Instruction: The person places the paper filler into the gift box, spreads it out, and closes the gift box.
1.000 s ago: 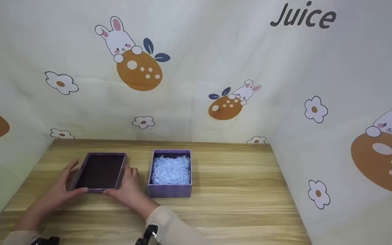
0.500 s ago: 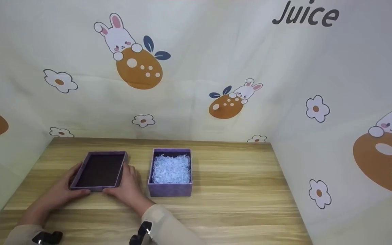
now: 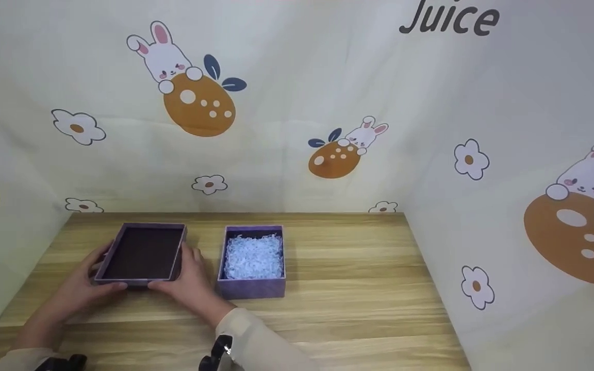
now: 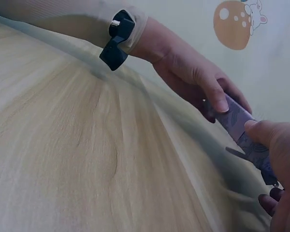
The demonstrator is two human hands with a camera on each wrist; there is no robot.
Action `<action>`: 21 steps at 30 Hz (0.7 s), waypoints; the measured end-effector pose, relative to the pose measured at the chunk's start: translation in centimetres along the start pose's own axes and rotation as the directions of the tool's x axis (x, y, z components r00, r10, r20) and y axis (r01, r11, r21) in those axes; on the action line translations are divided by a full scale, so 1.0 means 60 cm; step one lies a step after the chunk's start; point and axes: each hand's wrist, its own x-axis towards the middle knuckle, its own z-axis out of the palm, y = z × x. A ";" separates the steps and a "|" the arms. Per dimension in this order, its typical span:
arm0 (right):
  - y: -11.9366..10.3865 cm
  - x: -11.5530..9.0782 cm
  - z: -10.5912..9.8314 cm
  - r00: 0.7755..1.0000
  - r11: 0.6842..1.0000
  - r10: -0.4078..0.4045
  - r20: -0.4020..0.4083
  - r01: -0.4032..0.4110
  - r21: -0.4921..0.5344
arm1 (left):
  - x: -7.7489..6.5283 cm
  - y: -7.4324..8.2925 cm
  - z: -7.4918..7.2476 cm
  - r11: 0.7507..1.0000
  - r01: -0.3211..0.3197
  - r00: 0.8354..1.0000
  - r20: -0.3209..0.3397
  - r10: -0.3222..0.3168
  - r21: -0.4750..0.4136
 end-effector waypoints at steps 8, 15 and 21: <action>-0.048 0.001 -0.017 1.000 0.999 -0.013 -0.010 0.013 0.033 | -0.004 0.030 -0.021 0.999 0.012 1.000 -0.013 -0.013 -0.050; -0.074 0.001 -0.035 0.998 0.996 -0.061 0.002 0.061 0.066 | -0.009 0.055 -0.031 0.998 0.009 0.999 -0.037 -0.012 -0.063; -0.082 -0.001 -0.052 0.998 0.994 -0.056 0.032 0.052 0.098 | -0.013 0.070 -0.031 0.998 -0.009 0.999 -0.043 0.006 -0.068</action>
